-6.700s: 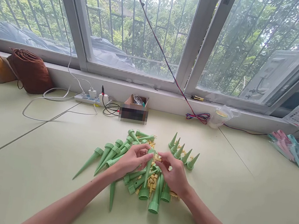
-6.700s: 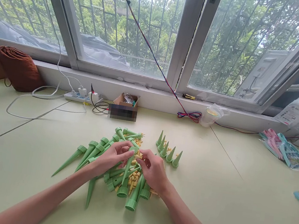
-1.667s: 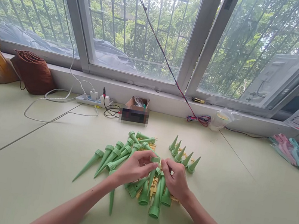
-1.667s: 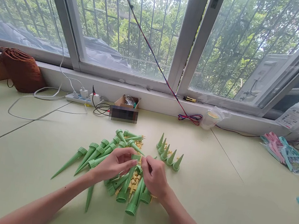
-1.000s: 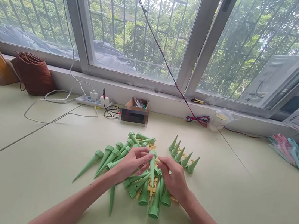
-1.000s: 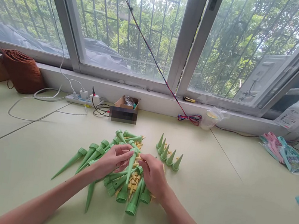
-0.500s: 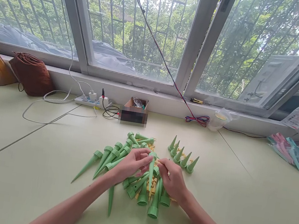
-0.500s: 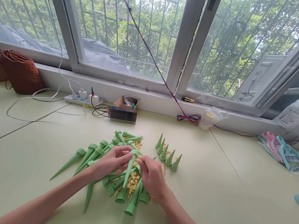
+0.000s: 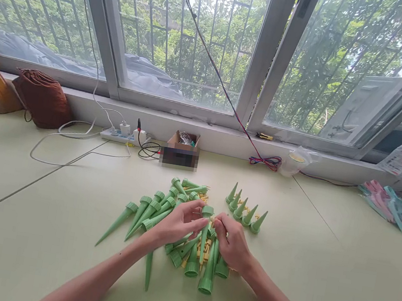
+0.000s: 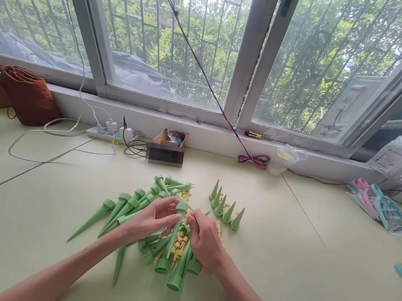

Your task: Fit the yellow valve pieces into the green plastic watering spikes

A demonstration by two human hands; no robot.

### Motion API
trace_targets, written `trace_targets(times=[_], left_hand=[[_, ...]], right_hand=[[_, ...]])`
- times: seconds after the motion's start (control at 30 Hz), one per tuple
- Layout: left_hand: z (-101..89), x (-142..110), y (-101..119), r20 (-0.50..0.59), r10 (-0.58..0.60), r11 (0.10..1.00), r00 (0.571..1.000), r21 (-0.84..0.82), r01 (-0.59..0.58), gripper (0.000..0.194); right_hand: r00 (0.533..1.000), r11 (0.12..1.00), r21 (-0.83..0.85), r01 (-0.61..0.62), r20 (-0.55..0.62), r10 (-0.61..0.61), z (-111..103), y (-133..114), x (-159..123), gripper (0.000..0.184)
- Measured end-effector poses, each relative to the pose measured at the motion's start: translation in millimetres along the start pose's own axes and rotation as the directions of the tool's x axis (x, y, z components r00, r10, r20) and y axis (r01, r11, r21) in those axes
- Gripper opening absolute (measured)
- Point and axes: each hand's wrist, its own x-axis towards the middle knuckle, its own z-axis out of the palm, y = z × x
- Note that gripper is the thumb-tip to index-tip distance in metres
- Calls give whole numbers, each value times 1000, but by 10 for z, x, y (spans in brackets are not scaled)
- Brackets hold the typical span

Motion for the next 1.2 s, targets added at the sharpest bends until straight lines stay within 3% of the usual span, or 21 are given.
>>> trace_targets(times=[0.33, 0.67, 0.93, 1.2], left_hand=[[38, -14, 51, 24, 17, 1000, 1000, -10, -17, 36], [19, -7, 35, -45, 108, 989, 993, 108, -102, 38], [2, 9, -80, -95, 199, 940, 975, 300, -163, 32], [-19, 24, -135, -116, 256, 912, 960, 357, -201, 34]], right_hand=[[1000, 1000, 15, -10, -6, 10, 2, -21, 15, 31], [985, 998, 57, 26, -173, -16, -32, -80, 45, 24], [986, 998, 61, 12, -165, -2, -29, -73, 48, 26], [992, 980, 180, -82, -83, 98, -13, -81, 27, 33]])
